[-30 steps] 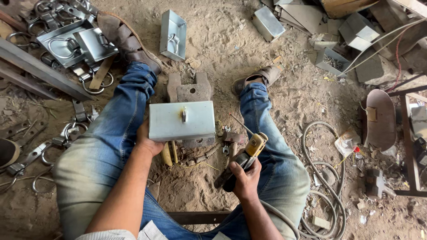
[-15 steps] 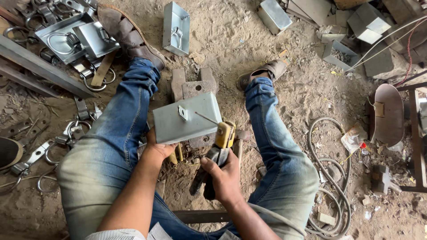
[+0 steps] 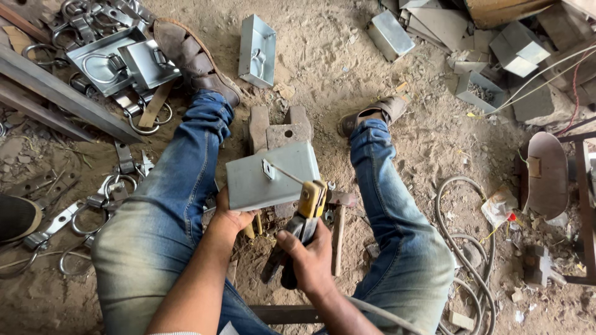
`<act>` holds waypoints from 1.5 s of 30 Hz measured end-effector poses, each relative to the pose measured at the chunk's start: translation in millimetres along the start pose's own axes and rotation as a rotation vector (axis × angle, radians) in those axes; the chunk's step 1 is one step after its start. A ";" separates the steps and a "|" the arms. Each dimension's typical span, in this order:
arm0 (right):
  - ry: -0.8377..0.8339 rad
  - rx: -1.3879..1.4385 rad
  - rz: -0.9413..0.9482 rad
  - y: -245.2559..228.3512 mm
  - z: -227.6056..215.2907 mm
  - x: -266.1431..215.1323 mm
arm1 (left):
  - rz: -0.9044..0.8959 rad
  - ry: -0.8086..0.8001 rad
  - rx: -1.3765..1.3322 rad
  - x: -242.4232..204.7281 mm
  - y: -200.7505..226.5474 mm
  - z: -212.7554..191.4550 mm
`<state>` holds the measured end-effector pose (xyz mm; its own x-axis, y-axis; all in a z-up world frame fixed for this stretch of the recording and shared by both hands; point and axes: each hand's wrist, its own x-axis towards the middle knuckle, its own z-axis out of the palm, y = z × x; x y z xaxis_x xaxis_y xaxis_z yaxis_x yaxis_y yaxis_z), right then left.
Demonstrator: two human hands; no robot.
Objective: The person manipulates a small metal box and its lid, using a hammer to fit parts together and then performing arc welding to secure components.
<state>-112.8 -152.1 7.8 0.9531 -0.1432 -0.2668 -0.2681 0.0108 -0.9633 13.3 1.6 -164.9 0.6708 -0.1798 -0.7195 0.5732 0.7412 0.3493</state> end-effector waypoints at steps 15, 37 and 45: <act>-0.003 -0.006 -0.013 4.5 -6.5 2.5 | -0.042 -0.001 0.002 8.4 1.1 -6.3; 0.049 -0.027 -0.125 19.6 -14.1 5.5 | -0.118 0.068 -0.016 14.7 3.8 -9.7; 0.044 0.093 0.014 18.4 -5.7 8.9 | -0.127 -0.053 -0.162 34.5 -4.7 -27.1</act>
<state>-110.1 -158.8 -12.1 0.9416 -0.1861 -0.2806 -0.2650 0.1046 -0.9586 21.0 9.5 -207.7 0.6240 -0.3091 -0.7177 0.5749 0.8037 0.1537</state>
